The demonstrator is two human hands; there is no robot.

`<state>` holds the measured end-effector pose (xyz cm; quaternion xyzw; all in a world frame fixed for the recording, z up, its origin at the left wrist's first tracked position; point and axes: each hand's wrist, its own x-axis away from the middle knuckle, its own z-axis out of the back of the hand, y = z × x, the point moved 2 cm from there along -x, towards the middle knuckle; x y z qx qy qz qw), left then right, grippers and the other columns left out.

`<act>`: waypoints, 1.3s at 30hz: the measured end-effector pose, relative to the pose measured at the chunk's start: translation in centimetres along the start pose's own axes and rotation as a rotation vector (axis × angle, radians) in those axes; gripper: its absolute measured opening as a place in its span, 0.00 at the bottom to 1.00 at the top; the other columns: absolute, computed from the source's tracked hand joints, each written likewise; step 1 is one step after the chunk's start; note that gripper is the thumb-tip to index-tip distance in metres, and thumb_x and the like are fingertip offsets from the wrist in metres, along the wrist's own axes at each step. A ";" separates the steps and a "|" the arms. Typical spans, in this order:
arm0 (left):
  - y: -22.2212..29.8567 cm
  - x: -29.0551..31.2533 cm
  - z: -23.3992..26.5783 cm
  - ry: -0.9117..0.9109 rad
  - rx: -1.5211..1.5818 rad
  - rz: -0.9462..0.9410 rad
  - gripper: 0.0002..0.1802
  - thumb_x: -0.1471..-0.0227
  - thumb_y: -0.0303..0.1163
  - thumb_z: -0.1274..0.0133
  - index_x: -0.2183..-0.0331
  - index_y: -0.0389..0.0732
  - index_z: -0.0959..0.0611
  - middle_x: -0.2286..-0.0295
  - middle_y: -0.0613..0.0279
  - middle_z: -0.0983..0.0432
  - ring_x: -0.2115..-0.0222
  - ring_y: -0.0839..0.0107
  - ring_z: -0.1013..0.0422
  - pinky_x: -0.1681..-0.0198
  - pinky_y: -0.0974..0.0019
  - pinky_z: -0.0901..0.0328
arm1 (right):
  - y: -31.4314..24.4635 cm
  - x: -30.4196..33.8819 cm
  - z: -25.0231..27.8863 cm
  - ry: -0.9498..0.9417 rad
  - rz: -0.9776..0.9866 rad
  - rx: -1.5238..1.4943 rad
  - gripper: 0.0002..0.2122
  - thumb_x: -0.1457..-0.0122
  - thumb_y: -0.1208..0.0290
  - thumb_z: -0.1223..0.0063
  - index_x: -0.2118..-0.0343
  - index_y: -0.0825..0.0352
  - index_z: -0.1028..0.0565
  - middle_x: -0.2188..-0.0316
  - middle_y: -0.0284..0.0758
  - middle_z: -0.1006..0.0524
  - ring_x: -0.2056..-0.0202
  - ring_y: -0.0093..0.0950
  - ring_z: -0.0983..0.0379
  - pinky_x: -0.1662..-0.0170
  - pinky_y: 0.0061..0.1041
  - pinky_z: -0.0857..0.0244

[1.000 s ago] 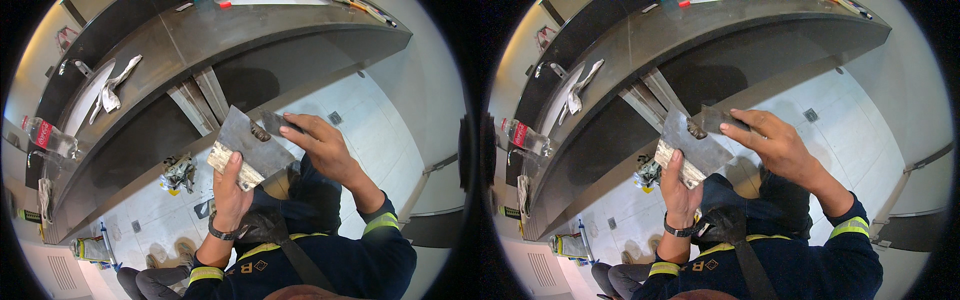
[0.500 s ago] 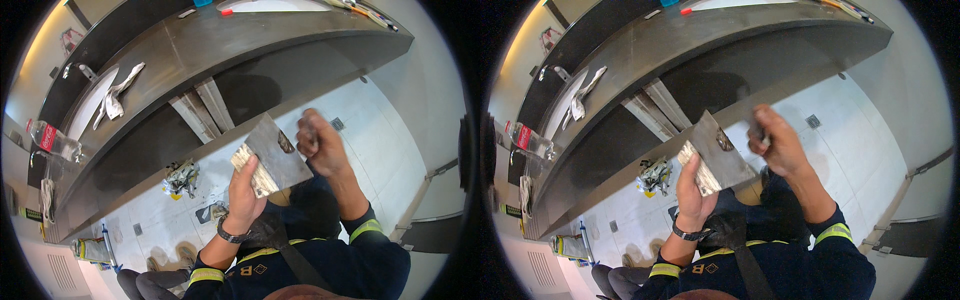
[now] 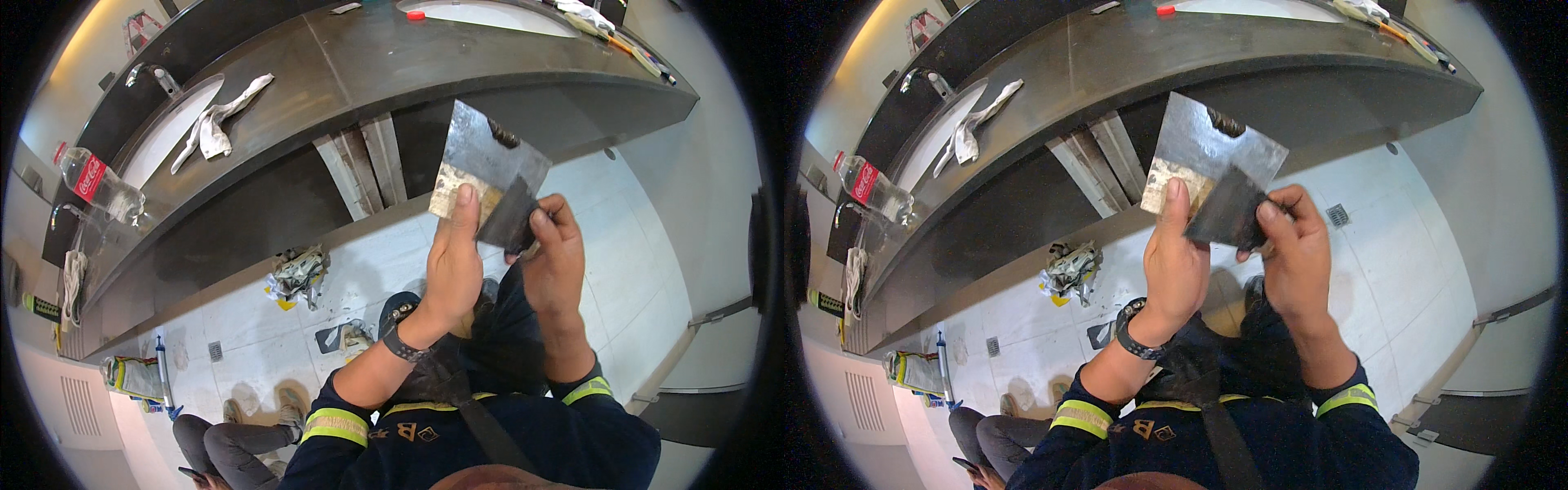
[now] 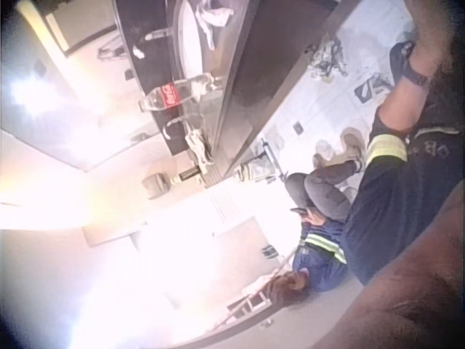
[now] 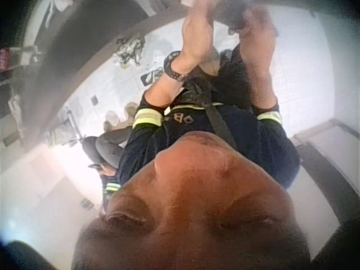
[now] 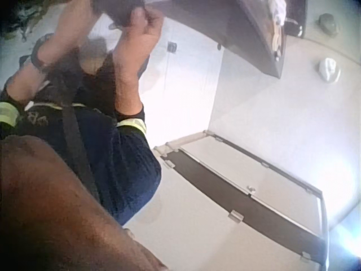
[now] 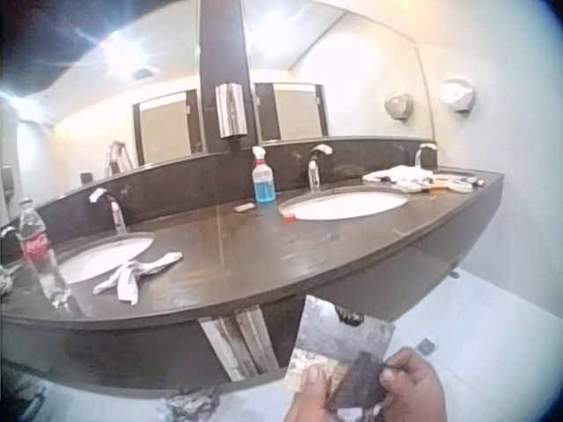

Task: The person uses a metal scraper to remove adhesive residue from the edge of a bathroom countertop. They repeatedly scrape the same area, occasionally lifting the scraper to inspect the removed material and the surface.

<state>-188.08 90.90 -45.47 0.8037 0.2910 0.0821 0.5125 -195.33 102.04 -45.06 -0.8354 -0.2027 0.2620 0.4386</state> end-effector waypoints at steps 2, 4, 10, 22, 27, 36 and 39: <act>0.2 0.0 -0.2 -0.061 0.109 -0.020 0.35 0.32 0.56 0.71 0.45 0.33 0.31 0.50 0.52 0.30 0.50 0.64 0.33 0.44 0.61 0.41 | -0.6 -1.1 0.7 0.012 -0.007 -0.001 0.07 0.37 0.71 0.47 0.60 0.67 0.30 0.68 0.33 0.25 0.72 0.22 0.26 0.72 0.23 0.31; 1.4 0.2 -1.4 -0.142 0.250 -0.128 0.42 0.34 0.61 0.77 0.40 0.32 0.37 0.43 0.48 0.35 0.43 0.59 0.39 0.39 0.57 0.48 | -1.8 -2.5 1.4 0.011 -0.039 0.043 0.07 0.39 0.70 0.46 0.62 0.65 0.29 0.70 0.30 0.25 0.72 0.20 0.28 0.71 0.22 0.32; -1.2 3.6 5.8 -0.151 0.138 -0.017 0.34 0.34 0.53 0.67 0.40 0.35 0.34 0.47 0.47 0.32 0.45 0.58 0.36 0.44 0.59 0.40 | -9.5 -12.0 3.3 -0.129 0.162 0.563 0.13 0.38 0.60 0.46 0.57 0.65 0.26 0.65 0.29 0.27 0.64 0.18 0.31 0.65 0.22 0.32; -4.5 0.1 16.6 0.292 0.517 -0.097 0.07 0.40 0.23 0.54 0.59 0.33 0.28 0.56 0.48 0.28 0.46 0.54 0.33 0.37 0.53 0.39 | -13.7 -24.8 1.5 -0.016 0.081 0.860 0.07 0.39 0.67 0.47 0.69 0.64 0.26 0.72 0.28 0.29 0.70 0.20 0.32 0.71 0.20 0.34; -4.2 0.2 14.8 0.308 0.519 -0.031 0.08 0.39 0.25 0.53 0.58 0.33 0.26 0.54 0.47 0.28 0.45 0.55 0.34 0.37 0.53 0.39 | -15.3 -25.4 5.5 -0.031 0.338 0.927 0.06 0.40 0.67 0.45 0.64 0.64 0.24 0.71 0.29 0.27 0.69 0.22 0.32 0.65 0.23 0.35; -3.4 2.0 15.8 0.506 0.069 -0.116 0.10 0.38 0.33 0.50 0.58 0.38 0.22 0.61 0.56 0.23 0.60 0.69 0.27 0.56 0.67 0.32 | -7.2 -8.2 4.5 0.209 0.446 0.544 0.12 0.32 0.63 0.52 0.54 0.66 0.28 0.58 0.34 0.27 0.62 0.21 0.28 0.60 0.22 0.30; -2.4 2.8 16.5 0.496 -0.255 -0.304 0.10 0.38 0.33 0.50 0.59 0.37 0.21 0.66 0.59 0.22 0.67 0.74 0.28 0.61 0.70 0.33 | -0.6 -4.3 2.4 0.014 0.226 0.402 0.09 0.35 0.64 0.47 0.60 0.64 0.29 0.72 0.30 0.28 0.80 0.20 0.31 0.78 0.17 0.38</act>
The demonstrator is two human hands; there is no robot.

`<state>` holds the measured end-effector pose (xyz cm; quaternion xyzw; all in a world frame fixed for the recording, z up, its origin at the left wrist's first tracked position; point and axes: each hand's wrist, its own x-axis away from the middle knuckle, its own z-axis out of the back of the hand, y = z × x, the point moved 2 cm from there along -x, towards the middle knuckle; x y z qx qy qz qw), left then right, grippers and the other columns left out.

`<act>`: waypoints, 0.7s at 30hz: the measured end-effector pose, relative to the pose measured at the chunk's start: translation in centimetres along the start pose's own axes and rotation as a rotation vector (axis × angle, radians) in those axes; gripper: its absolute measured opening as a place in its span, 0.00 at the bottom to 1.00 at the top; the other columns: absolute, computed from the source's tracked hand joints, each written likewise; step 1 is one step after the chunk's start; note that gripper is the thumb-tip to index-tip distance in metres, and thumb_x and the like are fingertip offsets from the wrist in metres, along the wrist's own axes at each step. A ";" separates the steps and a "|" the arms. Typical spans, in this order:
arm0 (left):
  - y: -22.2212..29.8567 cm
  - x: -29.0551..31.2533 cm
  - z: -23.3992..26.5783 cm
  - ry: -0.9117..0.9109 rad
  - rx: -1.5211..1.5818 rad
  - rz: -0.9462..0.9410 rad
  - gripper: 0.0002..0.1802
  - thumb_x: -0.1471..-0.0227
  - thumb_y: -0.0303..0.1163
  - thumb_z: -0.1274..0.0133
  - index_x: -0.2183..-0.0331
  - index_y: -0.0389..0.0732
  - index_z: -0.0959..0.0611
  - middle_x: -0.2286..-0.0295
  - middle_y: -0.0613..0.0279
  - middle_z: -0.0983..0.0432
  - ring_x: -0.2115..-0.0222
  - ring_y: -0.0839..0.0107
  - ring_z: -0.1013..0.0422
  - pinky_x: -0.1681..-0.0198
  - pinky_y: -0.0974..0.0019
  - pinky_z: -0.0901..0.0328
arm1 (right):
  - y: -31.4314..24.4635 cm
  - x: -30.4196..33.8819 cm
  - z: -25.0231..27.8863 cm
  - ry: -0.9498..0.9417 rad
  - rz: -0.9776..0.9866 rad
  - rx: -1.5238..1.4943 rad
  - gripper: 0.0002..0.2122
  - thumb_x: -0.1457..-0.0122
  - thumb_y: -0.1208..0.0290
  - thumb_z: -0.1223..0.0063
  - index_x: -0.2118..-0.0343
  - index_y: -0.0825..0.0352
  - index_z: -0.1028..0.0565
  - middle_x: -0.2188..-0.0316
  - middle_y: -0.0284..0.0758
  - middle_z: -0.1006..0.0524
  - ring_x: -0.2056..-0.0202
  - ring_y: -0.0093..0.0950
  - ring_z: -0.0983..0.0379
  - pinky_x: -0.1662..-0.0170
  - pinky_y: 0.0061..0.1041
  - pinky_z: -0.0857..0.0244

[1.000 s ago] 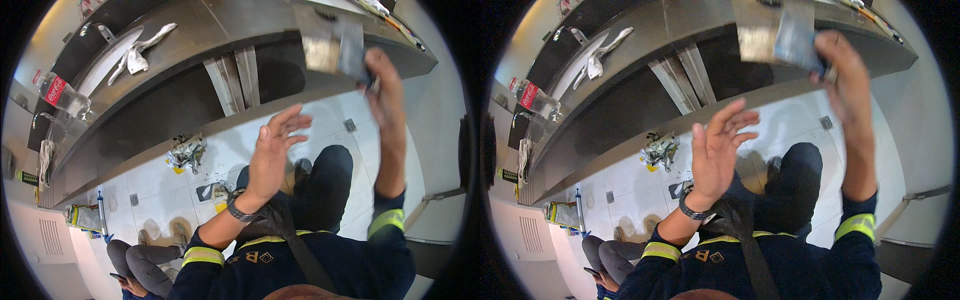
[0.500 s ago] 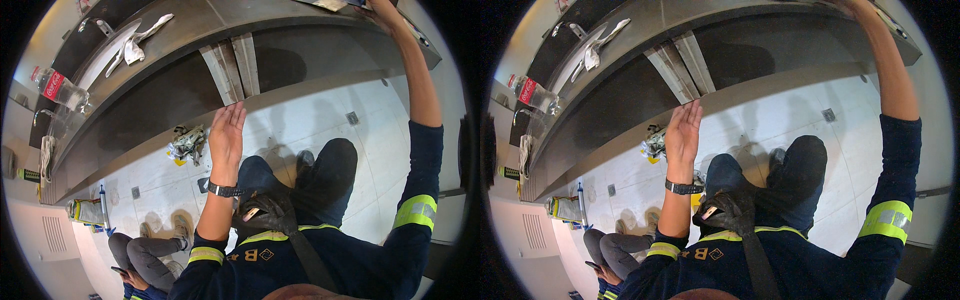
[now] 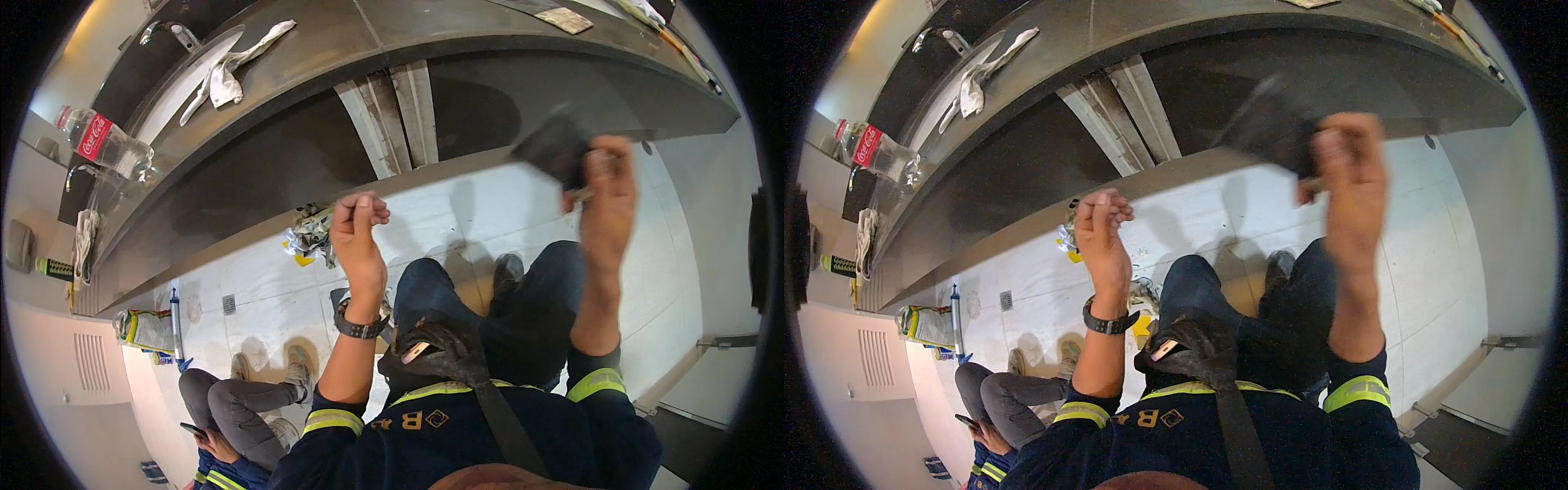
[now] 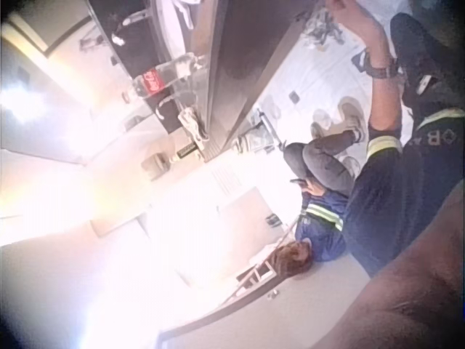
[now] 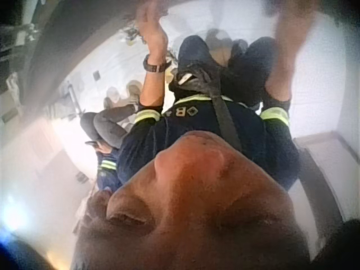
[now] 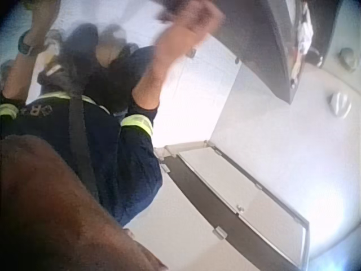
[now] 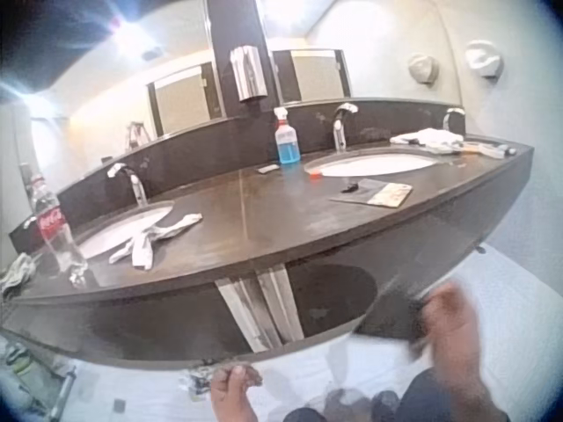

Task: The person uses a metal scraper to remove adhesive residue from the edge of a bathroom countertop. They repeatedly scrape the same area, occasionally lifting the scraper to inspect the removed material and the surface.

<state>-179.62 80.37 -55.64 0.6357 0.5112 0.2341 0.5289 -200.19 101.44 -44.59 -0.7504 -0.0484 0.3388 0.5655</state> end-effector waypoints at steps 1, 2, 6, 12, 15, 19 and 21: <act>1.3 -0.1 0.0 -0.013 -0.076 -0.099 0.11 0.38 0.33 0.50 0.58 0.36 0.21 0.67 0.60 0.23 0.69 0.76 0.29 0.62 0.71 0.33 | 0.2 0.6 -2.0 -0.123 -0.011 0.035 0.08 0.35 0.66 0.47 0.61 0.64 0.28 0.74 0.30 0.28 0.79 0.19 0.31 0.78 0.17 0.39; 2.8 -0.1 -0.1 -0.026 -0.151 -0.196 0.11 0.37 0.32 0.50 0.58 0.36 0.21 0.69 0.61 0.23 0.70 0.77 0.30 0.62 0.71 0.33 | 0.2 1.1 -3.9 -0.246 -0.021 0.072 0.06 0.36 0.68 0.48 0.62 0.65 0.28 0.76 0.31 0.28 0.79 0.19 0.31 0.77 0.17 0.40; 8.4 -1.2 -2.0 -0.057 -0.299 -0.413 0.20 0.39 0.30 0.48 0.46 0.35 0.25 0.69 0.64 0.24 0.67 0.79 0.30 0.63 0.74 0.35 | 0.1 0.6 -7.3 -0.358 0.143 0.295 0.06 0.39 0.71 0.46 0.65 0.68 0.27 0.78 0.31 0.27 0.78 0.18 0.32 0.73 0.21 0.39; 9.8 -3.2 -4.7 -0.151 -0.303 -0.453 0.30 0.40 0.28 0.50 0.38 0.35 0.35 0.69 0.63 0.24 0.67 0.79 0.31 0.61 0.73 0.35 | 1.7 1.0 -6.6 -0.314 0.066 0.252 0.07 0.40 0.71 0.44 0.66 0.70 0.27 0.77 0.31 0.26 0.76 0.16 0.32 0.72 0.21 0.39; 9.4 -3.4 -5.4 -0.146 -0.321 -0.499 0.35 0.42 0.29 0.47 0.37 0.33 0.39 0.71 0.63 0.24 0.69 0.78 0.31 0.61 0.72 0.35 | 2.9 1.7 -5.5 -0.281 -0.019 0.216 0.08 0.39 0.70 0.45 0.66 0.70 0.27 0.77 0.31 0.26 0.76 0.16 0.32 0.72 0.20 0.38; 8.5 -3.6 -6.3 -0.169 -0.398 -0.560 0.38 0.45 0.29 0.44 0.37 0.34 0.38 0.73 0.64 0.24 0.72 0.78 0.31 0.65 0.72 0.34 | 4.7 2.1 -3.0 -0.250 -0.071 0.308 0.09 0.38 0.68 0.46 0.66 0.71 0.27 0.76 0.31 0.26 0.76 0.16 0.32 0.72 0.18 0.38; 8.6 -3.8 -6.4 -0.167 -0.490 -0.629 0.38 0.47 0.28 0.43 0.37 0.34 0.37 0.73 0.64 0.23 0.73 0.78 0.31 0.66 0.72 0.34 | 5.8 2.1 -2.6 -0.212 -0.098 0.261 0.09 0.37 0.68 0.46 0.66 0.70 0.27 0.76 0.30 0.26 0.75 0.16 0.32 0.72 0.18 0.38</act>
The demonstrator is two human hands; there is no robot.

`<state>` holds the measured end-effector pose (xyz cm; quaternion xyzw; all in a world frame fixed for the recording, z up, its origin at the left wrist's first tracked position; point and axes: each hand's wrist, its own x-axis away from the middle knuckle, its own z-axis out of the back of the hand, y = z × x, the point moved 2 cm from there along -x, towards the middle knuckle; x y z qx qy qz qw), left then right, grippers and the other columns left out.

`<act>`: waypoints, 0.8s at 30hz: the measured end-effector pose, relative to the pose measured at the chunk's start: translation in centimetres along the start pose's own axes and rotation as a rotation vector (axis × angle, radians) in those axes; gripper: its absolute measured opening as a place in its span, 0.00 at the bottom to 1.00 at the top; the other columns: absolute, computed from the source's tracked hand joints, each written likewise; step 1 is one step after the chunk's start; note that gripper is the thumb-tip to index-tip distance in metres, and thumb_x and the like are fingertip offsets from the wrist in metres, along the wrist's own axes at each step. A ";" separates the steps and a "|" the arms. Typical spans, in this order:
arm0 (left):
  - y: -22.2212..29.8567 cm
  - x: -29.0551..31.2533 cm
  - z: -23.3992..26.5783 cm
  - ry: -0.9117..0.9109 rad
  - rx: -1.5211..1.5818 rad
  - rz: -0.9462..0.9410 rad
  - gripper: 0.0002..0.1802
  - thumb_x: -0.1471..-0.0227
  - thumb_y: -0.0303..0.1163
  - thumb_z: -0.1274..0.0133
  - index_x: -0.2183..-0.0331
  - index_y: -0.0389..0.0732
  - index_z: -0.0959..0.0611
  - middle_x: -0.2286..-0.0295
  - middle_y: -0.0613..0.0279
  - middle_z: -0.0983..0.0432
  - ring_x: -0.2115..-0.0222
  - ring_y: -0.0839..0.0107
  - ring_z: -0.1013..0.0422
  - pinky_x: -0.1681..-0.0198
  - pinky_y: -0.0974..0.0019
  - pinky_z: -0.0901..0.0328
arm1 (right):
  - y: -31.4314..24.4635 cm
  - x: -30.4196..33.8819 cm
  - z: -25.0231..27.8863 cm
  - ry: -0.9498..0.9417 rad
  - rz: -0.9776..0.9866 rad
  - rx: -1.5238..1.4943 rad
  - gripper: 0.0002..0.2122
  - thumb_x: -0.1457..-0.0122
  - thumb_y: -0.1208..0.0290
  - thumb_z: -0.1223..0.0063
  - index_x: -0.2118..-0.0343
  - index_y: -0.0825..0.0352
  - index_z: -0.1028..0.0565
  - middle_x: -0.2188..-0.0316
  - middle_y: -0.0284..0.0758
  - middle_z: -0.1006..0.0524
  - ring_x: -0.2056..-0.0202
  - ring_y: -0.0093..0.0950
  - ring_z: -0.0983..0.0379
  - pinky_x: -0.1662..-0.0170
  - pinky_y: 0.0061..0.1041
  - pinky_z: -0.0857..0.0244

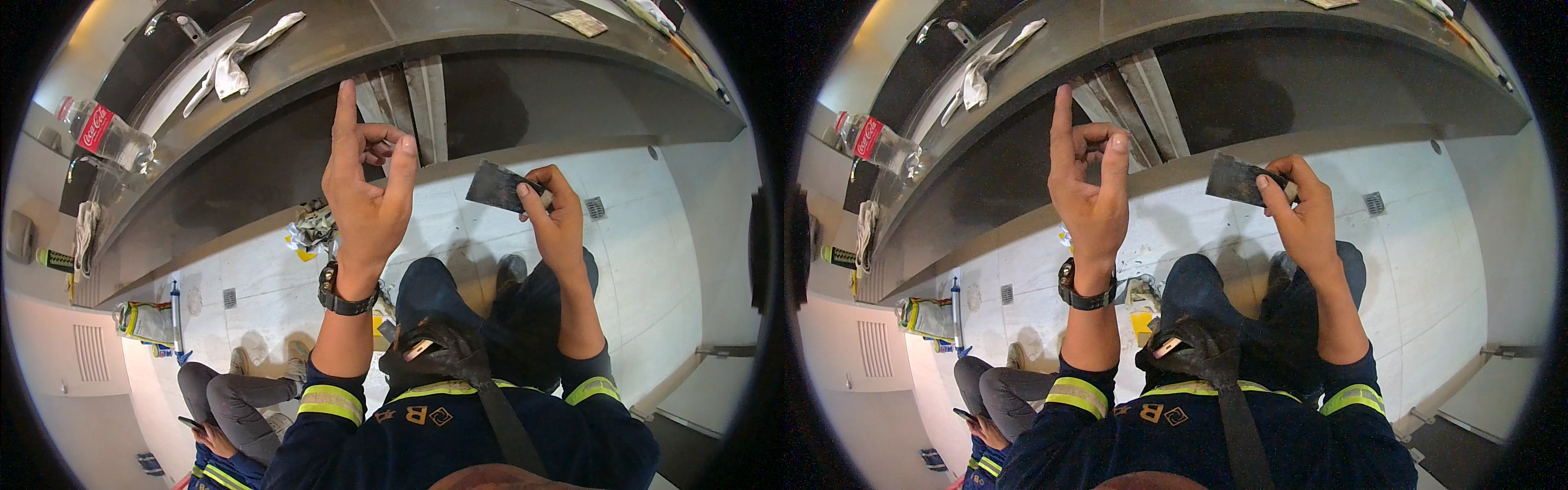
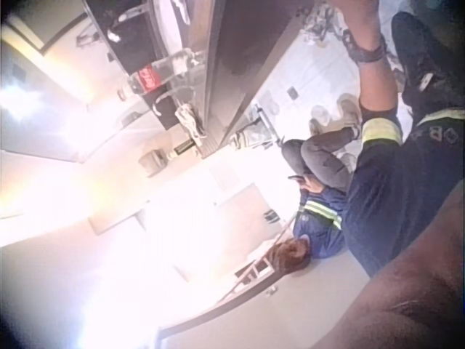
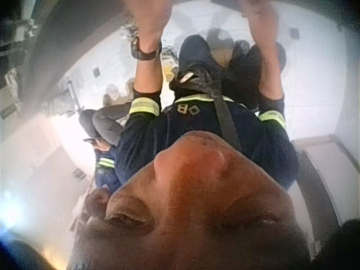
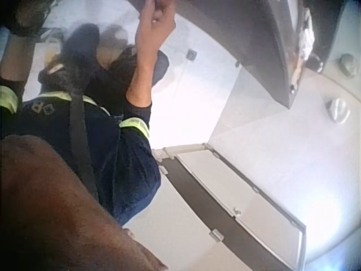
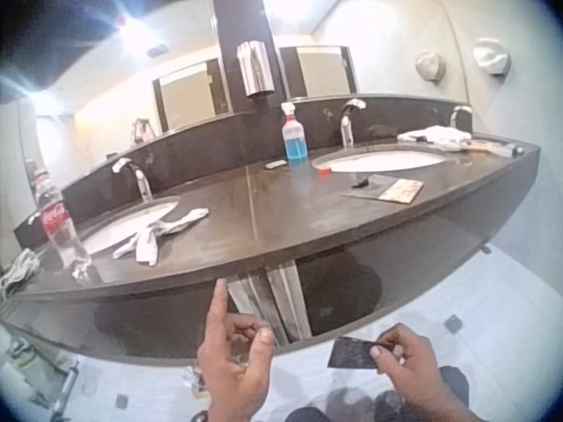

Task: The person uses a metal scraper to remove adhesive residue from the edge of a bathroom countertop. They repeatedly scrape the same area, occasionally lifting the scraper to inspect the removed material and the surface.

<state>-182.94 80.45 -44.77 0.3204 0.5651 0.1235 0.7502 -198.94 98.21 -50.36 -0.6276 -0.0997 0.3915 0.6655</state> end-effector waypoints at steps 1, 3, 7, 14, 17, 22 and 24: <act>0.0 -0.1 0.1 0.007 -0.041 -0.026 0.38 0.47 0.28 0.43 0.37 0.35 0.37 0.74 0.64 0.23 0.73 0.78 0.31 0.66 0.72 0.35 | 0.7 -0.1 0.0 0.015 -0.013 -0.025 0.09 0.37 0.68 0.46 0.65 0.70 0.27 0.75 0.30 0.26 0.75 0.16 0.32 0.72 0.18 0.38; -0.2 -0.2 -0.1 -0.002 -0.066 -0.038 0.37 0.47 0.28 0.44 0.37 0.35 0.36 0.73 0.64 0.23 0.72 0.78 0.31 0.65 0.71 0.35 | 2.6 -0.6 0.2 0.016 -0.019 -0.042 0.09 0.38 0.68 0.46 0.66 0.70 0.27 0.75 0.30 0.26 0.75 0.16 0.32 0.72 0.18 0.37; 0.1 -0.6 1.1 -0.049 -0.036 -0.005 0.31 0.45 0.28 0.46 0.40 0.36 0.32 0.72 0.64 0.24 0.70 0.78 0.31 0.63 0.71 0.36 | 7.2 -1.2 -0.2 0.036 -0.063 -0.050 0.10 0.38 0.67 0.46 0.66 0.70 0.27 0.76 0.30 0.26 0.75 0.16 0.32 0.73 0.19 0.38; 0.7 0.3 1.0 0.092 -0.174 -0.097 0.13 0.47 0.27 0.42 0.58 0.39 0.16 0.78 0.66 0.26 0.75 0.76 0.31 0.70 0.70 0.37 | 8.6 -1.2 -0.5 0.013 -0.081 0.033 0.09 0.39 0.69 0.45 0.66 0.71 0.28 0.76 0.31 0.25 0.77 0.16 0.32 0.74 0.20 0.38; 0.1 -0.4 1.8 0.308 -0.273 -0.177 0.14 0.48 0.24 0.39 0.58 0.40 0.15 0.78 0.68 0.27 0.76 0.78 0.35 0.71 0.73 0.40 | 8.6 -1.1 -0.2 0.055 -0.079 0.001 0.09 0.39 0.70 0.45 0.66 0.71 0.27 0.76 0.31 0.25 0.77 0.16 0.32 0.74 0.20 0.38; -1.2 -2.2 0.9 0.397 -0.457 -0.259 0.11 0.48 0.24 0.38 0.59 0.39 0.15 0.77 0.70 0.30 0.75 0.81 0.37 0.71 0.75 0.42 | 9.1 -1.3 -0.2 0.035 -0.092 0.003 0.08 0.39 0.70 0.46 0.66 0.71 0.27 0.76 0.30 0.26 0.76 0.16 0.32 0.73 0.20 0.38; -1.2 -2.5 0.1 0.447 -0.444 -0.269 0.10 0.50 0.24 0.38 0.62 0.40 0.15 0.79 0.71 0.31 0.75 0.79 0.37 0.70 0.73 0.43 | 8.9 -1.3 -0.6 0.009 -0.104 -0.004 0.08 0.39 0.70 0.46 0.67 0.71 0.27 0.77 0.30 0.26 0.76 0.17 0.32 0.73 0.20 0.38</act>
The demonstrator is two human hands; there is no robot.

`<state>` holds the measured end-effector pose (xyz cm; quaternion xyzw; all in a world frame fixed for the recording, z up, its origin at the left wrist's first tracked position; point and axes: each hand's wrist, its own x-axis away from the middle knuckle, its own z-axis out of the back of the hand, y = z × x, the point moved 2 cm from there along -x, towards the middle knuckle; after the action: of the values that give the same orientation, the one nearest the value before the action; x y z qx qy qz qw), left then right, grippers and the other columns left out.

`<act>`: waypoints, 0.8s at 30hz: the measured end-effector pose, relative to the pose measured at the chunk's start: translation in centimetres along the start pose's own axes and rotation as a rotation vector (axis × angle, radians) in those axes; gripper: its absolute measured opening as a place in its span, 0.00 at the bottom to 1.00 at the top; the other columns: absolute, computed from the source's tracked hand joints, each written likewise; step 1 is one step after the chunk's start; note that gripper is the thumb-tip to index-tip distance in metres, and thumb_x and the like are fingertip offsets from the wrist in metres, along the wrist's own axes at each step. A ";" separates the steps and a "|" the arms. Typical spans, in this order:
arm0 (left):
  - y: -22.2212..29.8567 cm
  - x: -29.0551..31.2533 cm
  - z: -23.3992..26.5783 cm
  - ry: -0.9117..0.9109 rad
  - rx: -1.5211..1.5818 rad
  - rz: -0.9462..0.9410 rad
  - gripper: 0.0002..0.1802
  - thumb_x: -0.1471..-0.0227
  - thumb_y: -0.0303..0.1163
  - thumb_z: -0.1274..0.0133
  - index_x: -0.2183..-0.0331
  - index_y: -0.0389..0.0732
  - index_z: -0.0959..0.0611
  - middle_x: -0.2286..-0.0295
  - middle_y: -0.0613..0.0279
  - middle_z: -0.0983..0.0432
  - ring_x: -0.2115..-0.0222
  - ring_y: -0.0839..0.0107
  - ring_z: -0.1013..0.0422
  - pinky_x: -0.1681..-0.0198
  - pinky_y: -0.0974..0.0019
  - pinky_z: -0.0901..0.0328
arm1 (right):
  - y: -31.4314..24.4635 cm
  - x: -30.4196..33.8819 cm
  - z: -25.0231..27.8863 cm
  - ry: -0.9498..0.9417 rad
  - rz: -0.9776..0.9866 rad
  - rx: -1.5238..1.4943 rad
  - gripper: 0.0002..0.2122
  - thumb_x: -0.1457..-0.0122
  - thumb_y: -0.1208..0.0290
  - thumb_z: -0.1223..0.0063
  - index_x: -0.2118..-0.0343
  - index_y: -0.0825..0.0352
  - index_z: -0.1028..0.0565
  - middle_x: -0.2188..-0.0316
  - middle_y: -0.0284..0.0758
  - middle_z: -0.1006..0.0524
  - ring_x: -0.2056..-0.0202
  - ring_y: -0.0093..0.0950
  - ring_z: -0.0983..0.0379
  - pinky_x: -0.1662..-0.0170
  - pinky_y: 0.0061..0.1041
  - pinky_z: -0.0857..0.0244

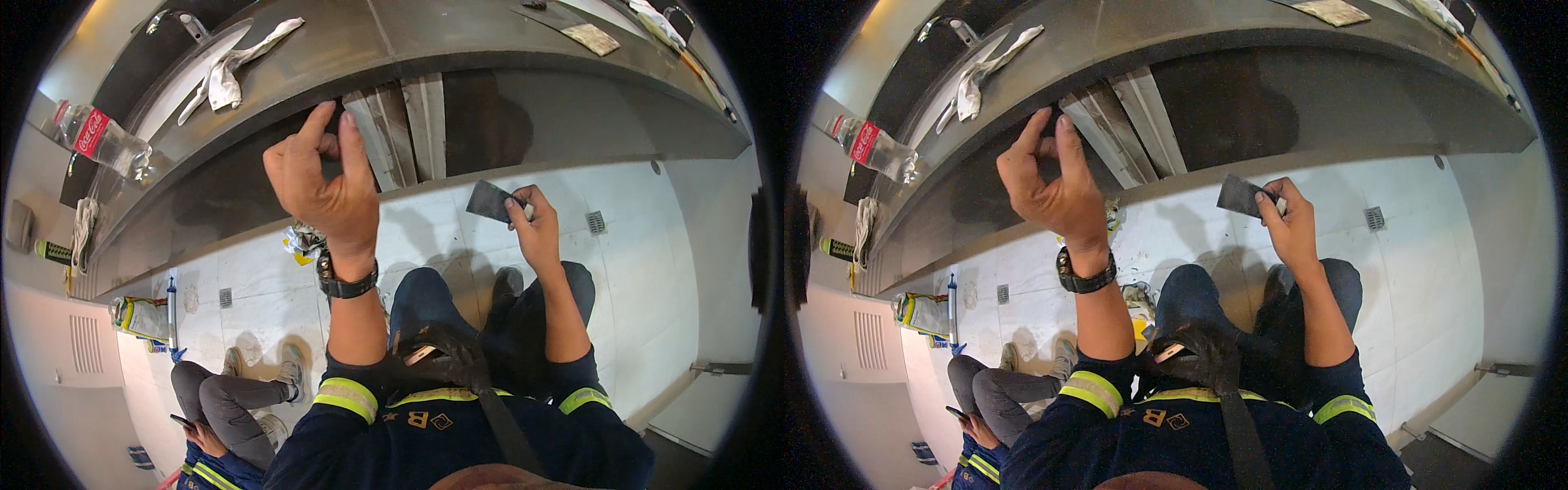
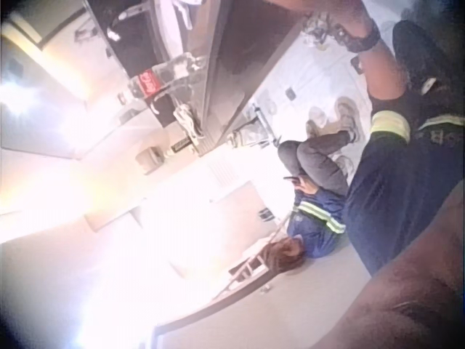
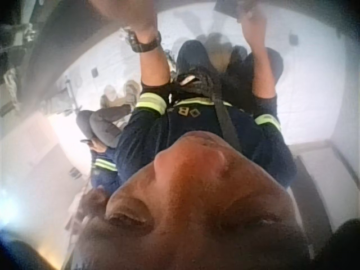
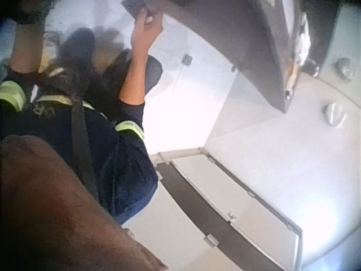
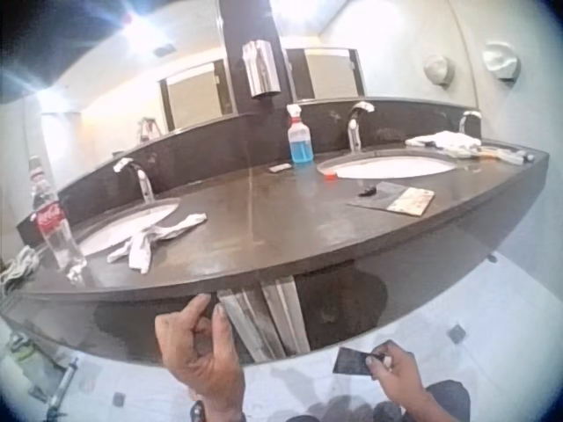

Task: The person uses a metal scraper to remove adhesive residue from the edge of a bathroom countertop. They repeatedly scrape the same area, occasionally lifting the scraper to inspect the removed material and the surface.

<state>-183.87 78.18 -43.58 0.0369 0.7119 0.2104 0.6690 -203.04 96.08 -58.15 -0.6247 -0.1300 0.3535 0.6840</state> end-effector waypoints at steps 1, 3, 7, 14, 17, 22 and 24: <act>0.2 0.1 -0.4 0.022 0.009 0.022 0.10 0.52 0.23 0.37 0.63 0.41 0.15 0.80 0.71 0.31 0.74 0.76 0.38 0.70 0.71 0.43 | -0.1 0.1 -0.2 -0.013 -0.005 -0.002 0.08 0.39 0.70 0.46 0.67 0.71 0.27 0.78 0.30 0.26 0.77 0.17 0.32 0.73 0.20 0.38; 0.4 0.1 -1.1 0.059 0.034 0.049 0.09 0.53 0.23 0.37 0.66 0.42 0.15 0.82 0.73 0.31 0.73 0.74 0.38 0.69 0.69 0.44 | -0.6 0.2 -0.3 -0.025 -0.008 0.048 0.09 0.39 0.69 0.46 0.67 0.71 0.27 0.80 0.30 0.27 0.77 0.17 0.33 0.73 0.21 0.39; 0.6 0.0 -1.7 0.093 0.053 0.057 0.07 0.52 0.22 0.38 0.68 0.42 0.16 0.81 0.72 0.30 0.72 0.74 0.38 0.69 0.70 0.44 | -0.7 0.1 -0.3 -0.040 -0.034 0.041 0.09 0.40 0.69 0.46 0.67 0.71 0.27 0.80 0.30 0.27 0.77 0.17 0.33 0.72 0.21 0.39; 0.2 0.7 -1.9 0.083 0.030 0.012 0.08 0.50 0.23 0.39 0.65 0.41 0.17 0.79 0.70 0.31 0.70 0.74 0.38 0.69 0.73 0.43 | -0.5 -0.2 -0.3 -0.026 -0.032 0.023 0.08 0.40 0.70 0.46 0.67 0.71 0.27 0.79 0.30 0.26 0.77 0.17 0.33 0.72 0.21 0.39; 0.5 0.7 -1.4 0.103 0.065 0.063 0.10 0.51 0.22 0.38 0.63 0.41 0.16 0.79 0.71 0.32 0.69 0.74 0.39 0.69 0.72 0.43 | -0.6 -0.3 -0.4 -0.029 -0.050 0.015 0.08 0.40 0.70 0.46 0.67 0.71 0.27 0.79 0.30 0.26 0.77 0.17 0.33 0.72 0.20 0.40; 0.6 1.5 -1.7 0.084 0.066 0.076 0.09 0.47 0.24 0.40 0.61 0.37 0.16 0.72 0.67 0.29 0.72 0.80 0.35 0.67 0.74 0.40 | -0.8 -0.1 -0.5 -0.031 -0.040 -0.007 0.07 0.40 0.71 0.45 0.67 0.71 0.27 0.79 0.29 0.26 0.77 0.16 0.34 0.72 0.19 0.40; 0.9 1.2 -2.1 0.106 0.063 0.082 0.08 0.49 0.23 0.39 0.63 0.39 0.16 0.75 0.69 0.29 0.71 0.79 0.36 0.68 0.73 0.41 | -0.5 -0.1 -0.4 -0.032 -0.031 -0.014 0.07 0.40 0.72 0.45 0.68 0.70 0.27 0.79 0.29 0.27 0.77 0.16 0.34 0.72 0.20 0.40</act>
<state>-186.22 78.84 -44.36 0.0757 0.7504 0.2168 0.6197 -202.66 95.74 -57.70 -0.6216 -0.1529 0.3521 0.6828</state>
